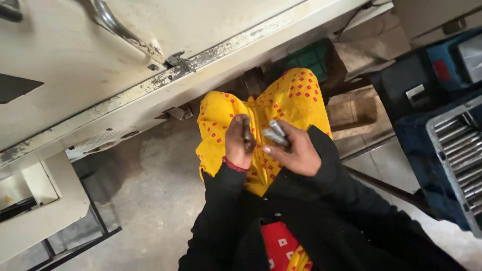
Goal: The person selects a metal rod from a tool tray, then uses it to unlatch and open the double doors of a large industrial machine. They reach inside the opened compartment to adjust an internal component.
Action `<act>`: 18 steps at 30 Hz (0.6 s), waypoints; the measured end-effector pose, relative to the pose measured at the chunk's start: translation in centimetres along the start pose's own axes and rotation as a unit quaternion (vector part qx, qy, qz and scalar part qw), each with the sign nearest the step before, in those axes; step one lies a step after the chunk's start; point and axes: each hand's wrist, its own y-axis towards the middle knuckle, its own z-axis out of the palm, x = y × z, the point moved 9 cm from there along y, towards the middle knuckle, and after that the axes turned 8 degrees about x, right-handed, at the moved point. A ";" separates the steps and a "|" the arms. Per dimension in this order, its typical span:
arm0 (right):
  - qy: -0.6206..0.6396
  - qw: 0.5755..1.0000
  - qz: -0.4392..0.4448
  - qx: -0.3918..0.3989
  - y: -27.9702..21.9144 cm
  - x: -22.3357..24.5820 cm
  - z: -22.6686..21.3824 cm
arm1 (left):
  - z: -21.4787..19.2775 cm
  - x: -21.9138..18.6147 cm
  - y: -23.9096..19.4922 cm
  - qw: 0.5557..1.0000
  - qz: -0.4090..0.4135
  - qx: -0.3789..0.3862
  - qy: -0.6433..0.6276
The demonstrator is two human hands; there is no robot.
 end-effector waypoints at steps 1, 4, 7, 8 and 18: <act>-0.034 0.999 0.018 0.003 0.0 0.4 -0.3 | -0.3 0.4 0.2 1.000 -0.013 0.008 -0.014; -0.122 0.993 0.001 0.000 -0.3 2.0 -1.2 | -0.7 1.8 -0.1 0.997 -0.046 0.040 -0.054; -0.160 0.981 -0.110 -0.008 0.2 4.0 -1.3 | -0.1 2.6 -0.3 0.994 -0.059 0.064 -0.063; -0.153 0.983 -0.106 -0.002 0.4 3.6 -1.3 | -0.1 2.8 -0.3 0.995 -0.069 0.057 -0.051; 0.181 0.972 0.133 0.063 1.2 -5.3 -0.4 | 3.7 0.0 -1.1 0.995 -0.013 0.100 0.023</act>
